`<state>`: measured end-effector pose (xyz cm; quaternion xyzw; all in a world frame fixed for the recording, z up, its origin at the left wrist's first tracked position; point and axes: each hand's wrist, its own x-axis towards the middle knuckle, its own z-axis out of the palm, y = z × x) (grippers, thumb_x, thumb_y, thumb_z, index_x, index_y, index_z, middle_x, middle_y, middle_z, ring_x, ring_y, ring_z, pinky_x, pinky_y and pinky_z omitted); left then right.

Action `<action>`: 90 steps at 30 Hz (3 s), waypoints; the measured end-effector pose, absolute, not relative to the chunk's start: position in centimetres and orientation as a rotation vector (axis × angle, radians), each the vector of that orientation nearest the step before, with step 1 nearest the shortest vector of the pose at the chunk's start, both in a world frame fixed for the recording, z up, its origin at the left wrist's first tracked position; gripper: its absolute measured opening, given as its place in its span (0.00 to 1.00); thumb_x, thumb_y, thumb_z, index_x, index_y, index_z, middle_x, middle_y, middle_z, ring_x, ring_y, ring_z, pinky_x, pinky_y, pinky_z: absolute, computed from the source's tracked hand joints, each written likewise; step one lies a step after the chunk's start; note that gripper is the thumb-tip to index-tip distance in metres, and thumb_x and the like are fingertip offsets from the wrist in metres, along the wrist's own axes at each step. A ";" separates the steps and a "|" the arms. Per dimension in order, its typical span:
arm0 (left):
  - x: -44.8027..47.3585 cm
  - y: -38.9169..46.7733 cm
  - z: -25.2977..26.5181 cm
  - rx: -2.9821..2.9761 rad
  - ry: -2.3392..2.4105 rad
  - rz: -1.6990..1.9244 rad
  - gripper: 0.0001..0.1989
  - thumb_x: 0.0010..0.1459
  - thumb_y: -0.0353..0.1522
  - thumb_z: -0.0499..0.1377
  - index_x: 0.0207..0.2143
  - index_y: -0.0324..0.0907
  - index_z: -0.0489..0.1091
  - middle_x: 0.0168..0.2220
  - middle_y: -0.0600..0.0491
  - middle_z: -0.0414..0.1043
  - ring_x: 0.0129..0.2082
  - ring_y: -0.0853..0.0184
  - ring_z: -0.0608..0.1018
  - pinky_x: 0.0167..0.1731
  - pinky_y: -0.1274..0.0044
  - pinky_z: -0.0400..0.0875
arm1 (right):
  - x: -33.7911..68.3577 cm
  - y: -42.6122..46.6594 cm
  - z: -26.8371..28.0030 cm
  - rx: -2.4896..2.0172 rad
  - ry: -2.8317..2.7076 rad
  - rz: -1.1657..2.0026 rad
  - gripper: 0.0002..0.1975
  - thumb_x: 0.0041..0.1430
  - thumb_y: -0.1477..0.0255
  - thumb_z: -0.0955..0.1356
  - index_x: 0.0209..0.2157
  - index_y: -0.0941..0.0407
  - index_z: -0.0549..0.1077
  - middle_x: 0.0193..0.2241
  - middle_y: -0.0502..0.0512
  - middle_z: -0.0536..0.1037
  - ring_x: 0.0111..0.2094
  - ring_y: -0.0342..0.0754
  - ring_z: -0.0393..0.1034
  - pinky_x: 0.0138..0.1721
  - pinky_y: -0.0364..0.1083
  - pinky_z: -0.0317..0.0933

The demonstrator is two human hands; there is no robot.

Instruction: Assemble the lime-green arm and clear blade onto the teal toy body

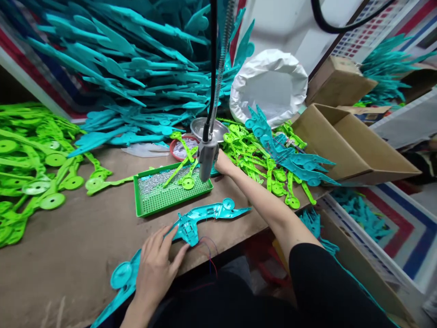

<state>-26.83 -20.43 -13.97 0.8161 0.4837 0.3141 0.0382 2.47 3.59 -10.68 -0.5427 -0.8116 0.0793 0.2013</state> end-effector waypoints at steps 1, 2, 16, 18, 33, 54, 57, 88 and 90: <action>-26.9 -20.4 -14.3 2.538 1.490 0.927 0.23 0.64 0.40 0.60 0.58 0.41 0.66 0.54 0.41 0.73 0.52 0.52 0.76 0.50 0.59 0.70 | 2.3 3.8 -10.9 -1.530 -2.281 0.215 0.19 0.61 0.82 0.62 0.50 0.57 0.75 0.51 0.60 0.76 0.51 0.54 0.69 0.55 0.53 0.63; -27.0 -20.4 -14.5 2.566 1.491 0.906 0.22 0.65 0.40 0.59 0.57 0.41 0.66 0.54 0.42 0.73 0.51 0.53 0.76 0.50 0.61 0.70 | 2.2 3.7 -11.0 -1.552 -2.293 0.208 0.19 0.62 0.82 0.61 0.50 0.57 0.75 0.51 0.61 0.75 0.51 0.54 0.69 0.55 0.53 0.63; -26.8 -20.1 -14.5 2.573 1.509 0.905 0.15 0.68 0.38 0.55 0.54 0.42 0.69 0.52 0.44 0.74 0.47 0.55 0.77 0.47 0.65 0.68 | 4.6 0.4 -9.8 -1.961 -2.250 0.006 0.22 0.62 0.82 0.59 0.56 0.63 0.72 0.52 0.65 0.78 0.53 0.55 0.68 0.54 0.50 0.60; -26.8 -20.1 -14.4 2.565 1.507 0.887 0.15 0.68 0.38 0.55 0.53 0.42 0.69 0.52 0.44 0.74 0.47 0.55 0.76 0.47 0.65 0.68 | 4.9 1.0 -9.5 -2.025 -2.201 -0.024 0.20 0.62 0.81 0.59 0.51 0.63 0.75 0.47 0.66 0.80 0.51 0.58 0.68 0.51 0.53 0.60; -26.8 -20.2 -14.1 2.535 1.508 0.885 0.15 0.67 0.37 0.55 0.53 0.43 0.69 0.52 0.45 0.73 0.47 0.55 0.77 0.47 0.65 0.68 | 5.8 -2.7 -9.5 -2.106 -2.014 -0.070 0.14 0.62 0.75 0.63 0.45 0.59 0.76 0.41 0.61 0.81 0.45 0.56 0.69 0.46 0.51 0.57; -27.2 -19.9 -14.2 2.499 1.444 0.876 0.15 0.66 0.38 0.56 0.53 0.44 0.69 0.51 0.44 0.74 0.47 0.55 0.78 0.45 0.65 0.71 | 4.4 -3.7 -7.4 -2.324 -1.899 0.125 0.17 0.62 0.77 0.62 0.49 0.59 0.77 0.42 0.68 0.82 0.45 0.60 0.77 0.45 0.51 0.66; -27.2 -19.8 -14.1 2.507 1.431 0.881 0.15 0.66 0.37 0.56 0.53 0.43 0.69 0.51 0.44 0.74 0.47 0.55 0.78 0.45 0.64 0.72 | 3.8 -3.2 -7.7 -2.359 -1.804 0.136 0.18 0.66 0.71 0.61 0.50 0.58 0.77 0.42 0.68 0.82 0.45 0.61 0.78 0.45 0.52 0.67; -10.9 -9.5 -8.7 2.910 1.176 0.395 0.17 0.63 0.22 0.46 0.41 0.33 0.74 0.40 0.38 0.76 0.44 0.54 0.74 0.45 0.63 0.67 | 4.5 -3.1 -6.6 -1.936 -1.524 -0.047 0.14 0.57 0.77 0.63 0.39 0.61 0.79 0.40 0.63 0.80 0.42 0.53 0.74 0.50 0.50 0.65; -10.1 -8.3 -9.1 2.907 1.235 0.386 0.17 0.63 0.21 0.46 0.41 0.31 0.75 0.39 0.36 0.75 0.43 0.53 0.73 0.46 0.61 0.65 | 4.8 -3.4 -6.3 -1.943 -1.563 -0.065 0.14 0.57 0.78 0.63 0.39 0.62 0.79 0.39 0.64 0.79 0.42 0.53 0.73 0.50 0.49 0.64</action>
